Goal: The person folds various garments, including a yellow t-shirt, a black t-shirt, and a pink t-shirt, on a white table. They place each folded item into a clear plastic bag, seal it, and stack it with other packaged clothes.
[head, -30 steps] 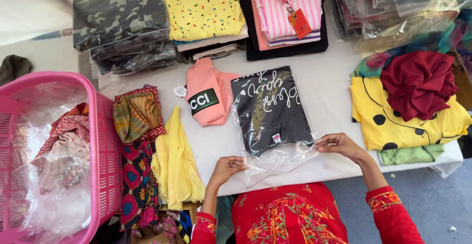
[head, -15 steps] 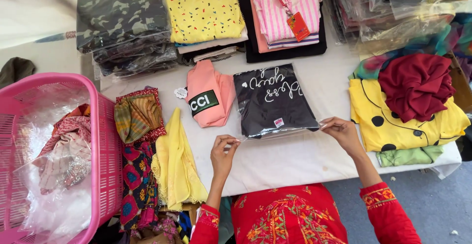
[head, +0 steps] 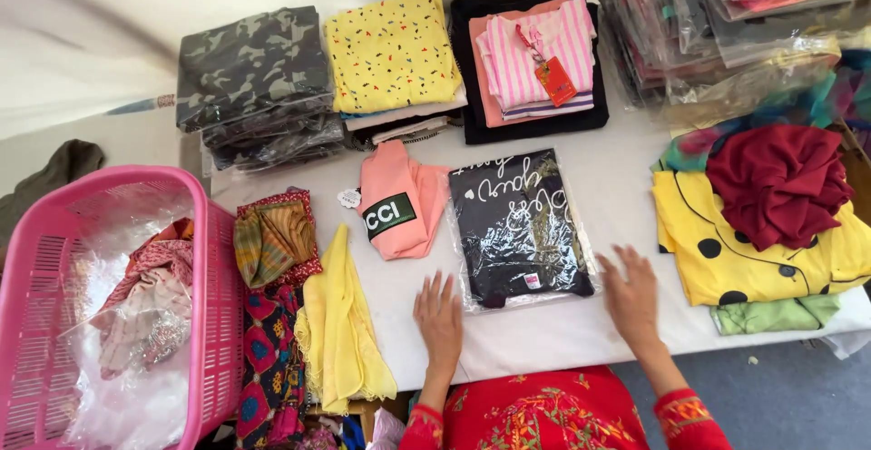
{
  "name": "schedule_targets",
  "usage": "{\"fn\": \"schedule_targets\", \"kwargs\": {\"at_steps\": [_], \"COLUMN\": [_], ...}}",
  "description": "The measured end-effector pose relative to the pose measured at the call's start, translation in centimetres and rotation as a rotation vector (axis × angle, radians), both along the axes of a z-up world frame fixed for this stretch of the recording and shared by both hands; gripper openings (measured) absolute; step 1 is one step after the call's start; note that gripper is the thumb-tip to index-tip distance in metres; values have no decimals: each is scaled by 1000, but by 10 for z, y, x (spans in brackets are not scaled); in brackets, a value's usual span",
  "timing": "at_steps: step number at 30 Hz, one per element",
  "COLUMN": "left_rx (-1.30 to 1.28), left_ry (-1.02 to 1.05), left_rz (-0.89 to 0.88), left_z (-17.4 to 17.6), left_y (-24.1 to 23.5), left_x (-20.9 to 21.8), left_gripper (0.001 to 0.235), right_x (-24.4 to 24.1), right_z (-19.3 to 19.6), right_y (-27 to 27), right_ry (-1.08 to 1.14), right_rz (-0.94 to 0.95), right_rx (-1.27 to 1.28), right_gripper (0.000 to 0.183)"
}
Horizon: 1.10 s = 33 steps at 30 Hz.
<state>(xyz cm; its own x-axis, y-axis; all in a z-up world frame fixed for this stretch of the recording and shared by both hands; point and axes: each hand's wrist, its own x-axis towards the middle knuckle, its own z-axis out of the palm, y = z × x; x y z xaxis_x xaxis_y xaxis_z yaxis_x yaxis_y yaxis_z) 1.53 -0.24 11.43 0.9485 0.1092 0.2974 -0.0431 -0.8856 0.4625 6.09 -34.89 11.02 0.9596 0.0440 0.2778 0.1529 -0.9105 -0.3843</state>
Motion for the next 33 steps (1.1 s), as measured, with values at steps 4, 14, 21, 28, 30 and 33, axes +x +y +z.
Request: {"fn": "schedule_targets", "kwargs": {"at_steps": [4,14,21,28,30,33], "left_rx": [84,159,15,73,78,91], "left_ry": [-14,172,159,66,50,54], "left_rz": [-149,-308,-241,-194,-196,-189], "left_z": [4,-26,-12,-24,-24,-25], "left_y": [-37,-41,-52,-63,-63,-63], "left_x": [41,51,75,117,121,117], "left_gripper": [66,78,72,70,70,70], "right_x": [18,16,48,84,88,85], "right_z": [3,-10,12,-2,-3,-4], "right_y": [49,59,67,92,93,95], "right_ry": [-13,135,198,96,80,97], "right_rz": [137,174,228,168,163,157], "right_rx": [-91,-145,-105,-107,-107,-120], "right_gripper": [69,83,79,73,72,72]}}
